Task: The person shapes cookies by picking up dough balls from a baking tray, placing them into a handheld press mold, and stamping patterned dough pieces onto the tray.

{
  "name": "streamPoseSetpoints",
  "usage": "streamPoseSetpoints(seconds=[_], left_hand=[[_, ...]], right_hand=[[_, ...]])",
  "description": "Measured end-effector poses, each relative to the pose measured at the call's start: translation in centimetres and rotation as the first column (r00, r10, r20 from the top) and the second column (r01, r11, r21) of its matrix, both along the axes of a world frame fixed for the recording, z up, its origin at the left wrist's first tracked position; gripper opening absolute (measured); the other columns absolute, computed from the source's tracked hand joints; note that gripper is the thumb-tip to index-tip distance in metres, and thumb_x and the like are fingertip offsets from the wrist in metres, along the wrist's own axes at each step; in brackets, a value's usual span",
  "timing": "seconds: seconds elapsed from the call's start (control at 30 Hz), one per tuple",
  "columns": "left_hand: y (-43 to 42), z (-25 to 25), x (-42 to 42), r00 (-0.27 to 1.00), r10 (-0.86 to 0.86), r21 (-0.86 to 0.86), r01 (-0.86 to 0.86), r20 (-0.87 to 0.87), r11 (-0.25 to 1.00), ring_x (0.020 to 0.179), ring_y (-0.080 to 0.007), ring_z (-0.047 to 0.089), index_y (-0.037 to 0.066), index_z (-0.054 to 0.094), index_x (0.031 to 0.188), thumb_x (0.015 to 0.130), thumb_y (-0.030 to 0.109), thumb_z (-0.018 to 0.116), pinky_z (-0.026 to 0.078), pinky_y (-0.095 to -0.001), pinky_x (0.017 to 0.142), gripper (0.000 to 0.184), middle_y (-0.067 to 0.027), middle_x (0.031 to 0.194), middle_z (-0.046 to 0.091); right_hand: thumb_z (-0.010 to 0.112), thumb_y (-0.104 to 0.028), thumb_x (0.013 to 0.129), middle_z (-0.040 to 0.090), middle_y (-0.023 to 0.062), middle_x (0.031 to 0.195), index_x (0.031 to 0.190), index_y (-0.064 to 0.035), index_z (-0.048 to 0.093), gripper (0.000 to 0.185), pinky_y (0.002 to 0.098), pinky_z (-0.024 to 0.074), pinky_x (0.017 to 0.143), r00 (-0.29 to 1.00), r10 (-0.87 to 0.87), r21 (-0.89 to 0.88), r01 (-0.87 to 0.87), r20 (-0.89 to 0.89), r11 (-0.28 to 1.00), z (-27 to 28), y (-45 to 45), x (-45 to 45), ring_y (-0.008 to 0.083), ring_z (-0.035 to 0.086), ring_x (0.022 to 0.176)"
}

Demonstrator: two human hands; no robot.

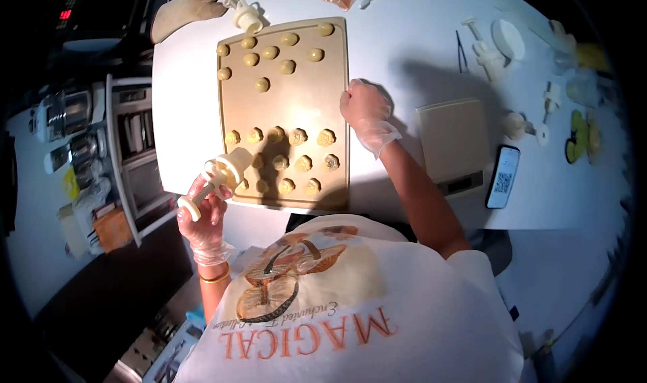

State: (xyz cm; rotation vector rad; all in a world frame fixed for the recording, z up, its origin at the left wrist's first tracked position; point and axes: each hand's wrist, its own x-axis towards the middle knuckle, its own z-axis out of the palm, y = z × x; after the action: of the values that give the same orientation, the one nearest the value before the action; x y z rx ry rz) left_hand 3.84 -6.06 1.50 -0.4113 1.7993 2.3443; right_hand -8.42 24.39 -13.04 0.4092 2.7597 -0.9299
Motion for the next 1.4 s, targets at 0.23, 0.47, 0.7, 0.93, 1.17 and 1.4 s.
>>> streamPoseSetpoints(seconds=[0.23,0.47,0.7,0.93,1.17,1.4], left_hand=[[-7.7,-0.2,-0.4,0.996,-0.089,0.024,0.088,0.032,0.996,0.048,-0.005,0.04,-0.011,0.05,0.125,0.066,0.062,0.064,0.029,-0.0153,0.047,0.094,-0.0215,0.089,0.063],[-12.9,0.4,2.2,0.995,-0.081,-0.008,0.082,0.049,0.997,0.045,-0.0044,0.037,-0.01,0.05,0.125,0.068,0.059,0.063,0.028,-0.0147,0.045,0.091,-0.022,0.087,0.063],[-13.6,0.6,4.7,0.996,-0.062,0.032,0.064,-0.064,0.997,0.048,-0.0051,0.039,-0.004,0.052,0.128,0.076,0.061,0.058,0.029,-0.0154,0.05,0.083,-0.0196,0.089,0.062],[-13.7,0.7,5.4,0.999,0.03,0.085,-0.027,-0.035,0.996,0.047,-0.0045,0.036,-0.006,0.05,0.127,0.072,0.061,0.061,0.028,-0.0155,0.047,0.088,-0.0198,0.087,0.063],[-16.5,-0.6,0.0,0.992,-0.128,0.211,0.13,-0.023,0.969,0.046,-0.0049,0.037,-0.005,0.051,0.128,0.074,0.059,0.061,0.027,-0.0166,0.047,0.085,-0.0199,0.09,0.064],[-18.3,-1.9,-5.4,0.978,-0.206,0.267,0.193,0.024,0.944,0.046,-0.0068,0.037,-0.004,0.051,0.126,0.077,0.056,0.06,0.027,-0.0193,0.046,0.078,-0.0159,0.087,0.063]], right_hand=[[0.057,-0.021,0.076,0.065,0.0188,0.072,0.072,-0.0035,0.066,0.02,0.0452,0.051,0.071,0.996,-0.075,0.157,0.081,-0.042,0.984,-2.0,-0.5,1.2,0.0373,0.064,0.071],[0.057,-0.023,0.073,0.066,0.0249,0.087,0.08,0.0005,0.068,0.027,0.0458,0.0511,0.08,0.987,-0.129,0.034,0.126,0.092,0.991,-1.1,-4.3,6.8,0.0411,0.064,0.086],[0.057,-0.023,0.077,0.066,0.0229,0.086,0.087,0.0003,0.066,0.027,0.0476,0.0503,0.078,0.969,-0.245,0.074,0.246,-0.022,0.967,-3.1,-7.4,11.8,0.0415,0.063,0.083],[0.061,-0.021,0.078,0.064,0.0215,0.076,0.078,-0.0001,0.062,0.021,0.0475,0.0486,0.072,0.957,-0.208,0.092,0.231,-0.204,0.969,-2.7,-7.4,13.2,0.0398,0.062,0.077],[0.056,-0.024,0.085,0.067,0.0198,0.082,0.089,-0.0033,0.063,0.022,0.0463,0.0503,0.074,0.982,-0.188,0.26,0.189,-0.028,0.947,1.7,-6.5,9.0,0.0385,0.064,0.082],[0.062,-0.028,0.082,0.061,0.0129,0.113,0.109,-0.0104,0.059,0.033,0.0419,0.0511,0.077,0.743,0.16,0.25,0.011,-0.65,0.968,-1.2,-15.8,3.1,0.0307,0.063,0.095]])
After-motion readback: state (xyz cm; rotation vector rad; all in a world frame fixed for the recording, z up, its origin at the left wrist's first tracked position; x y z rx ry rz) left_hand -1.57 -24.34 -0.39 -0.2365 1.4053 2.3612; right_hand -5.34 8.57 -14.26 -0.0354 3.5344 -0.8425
